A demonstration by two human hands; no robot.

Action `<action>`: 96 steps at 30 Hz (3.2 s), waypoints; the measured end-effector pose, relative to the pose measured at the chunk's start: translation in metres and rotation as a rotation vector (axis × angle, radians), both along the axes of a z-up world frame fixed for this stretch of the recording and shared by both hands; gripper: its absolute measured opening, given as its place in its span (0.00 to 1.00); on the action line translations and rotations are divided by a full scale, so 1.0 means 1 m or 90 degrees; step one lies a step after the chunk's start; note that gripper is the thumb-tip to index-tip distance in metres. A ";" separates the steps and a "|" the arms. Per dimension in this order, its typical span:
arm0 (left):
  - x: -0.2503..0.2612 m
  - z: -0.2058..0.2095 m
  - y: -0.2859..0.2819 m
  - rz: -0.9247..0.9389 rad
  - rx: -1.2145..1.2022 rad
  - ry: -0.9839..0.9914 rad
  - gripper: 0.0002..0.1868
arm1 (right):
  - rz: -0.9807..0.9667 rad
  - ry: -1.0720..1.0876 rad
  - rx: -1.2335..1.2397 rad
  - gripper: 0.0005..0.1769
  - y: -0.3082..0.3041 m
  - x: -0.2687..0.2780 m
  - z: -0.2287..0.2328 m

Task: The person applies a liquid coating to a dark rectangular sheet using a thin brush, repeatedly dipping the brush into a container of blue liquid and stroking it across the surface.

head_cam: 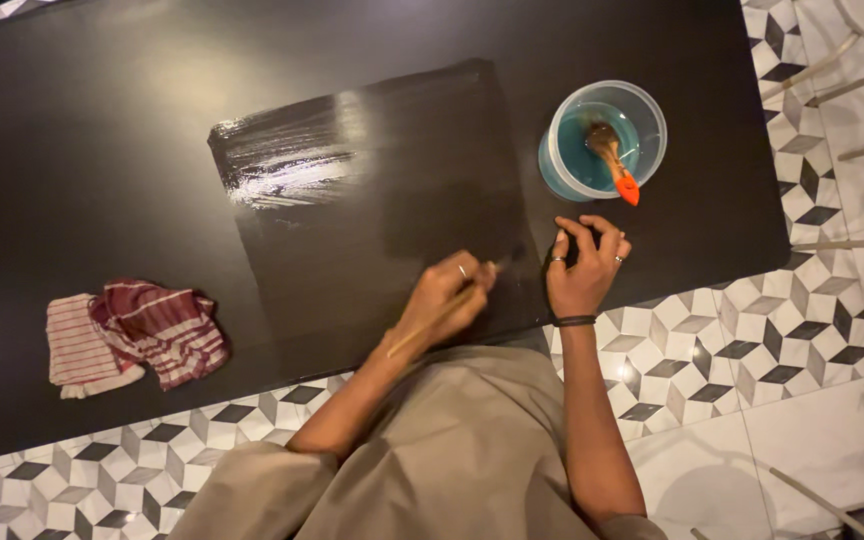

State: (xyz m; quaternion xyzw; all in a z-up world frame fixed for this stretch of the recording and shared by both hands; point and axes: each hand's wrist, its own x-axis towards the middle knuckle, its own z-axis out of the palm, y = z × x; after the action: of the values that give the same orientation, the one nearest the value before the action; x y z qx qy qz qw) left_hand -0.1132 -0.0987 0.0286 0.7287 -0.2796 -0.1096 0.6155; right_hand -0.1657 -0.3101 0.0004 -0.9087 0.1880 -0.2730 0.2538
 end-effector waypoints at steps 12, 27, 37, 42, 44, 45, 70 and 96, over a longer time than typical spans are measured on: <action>0.042 0.010 0.002 0.042 0.137 -0.025 0.12 | 0.117 0.082 -0.048 0.30 -0.022 -0.015 0.014; -0.044 0.014 -0.004 -0.116 -0.001 0.022 0.06 | 0.087 0.020 -0.020 0.30 -0.022 -0.018 0.002; 0.003 0.005 -0.009 -0.150 -0.049 0.021 0.03 | 0.084 -0.014 0.009 0.26 -0.022 -0.018 0.002; 0.080 -0.016 -0.026 -0.040 0.023 -0.016 0.07 | 0.068 -0.028 0.026 0.25 -0.023 -0.019 0.001; 0.103 -0.018 -0.031 -0.015 -0.029 -0.037 0.07 | 0.061 -0.029 0.025 0.24 -0.023 -0.019 0.000; 0.115 -0.017 -0.029 -0.004 -0.015 -0.043 0.06 | 0.062 -0.031 0.023 0.24 -0.023 -0.019 0.001; 0.118 -0.028 0.080 0.220 -0.015 -0.100 0.03 | 0.083 -0.028 0.017 0.24 -0.020 -0.019 0.002; 0.056 -0.014 0.102 0.225 0.075 -0.148 0.04 | 0.085 -0.016 0.014 0.24 -0.019 -0.018 0.001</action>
State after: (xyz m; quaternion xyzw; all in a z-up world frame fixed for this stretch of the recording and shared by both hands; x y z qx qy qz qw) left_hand -0.0571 0.0033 0.0147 0.8087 -0.2093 0.0685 0.5454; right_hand -0.1839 -0.3290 0.0013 -0.9129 0.1268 -0.2648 0.2835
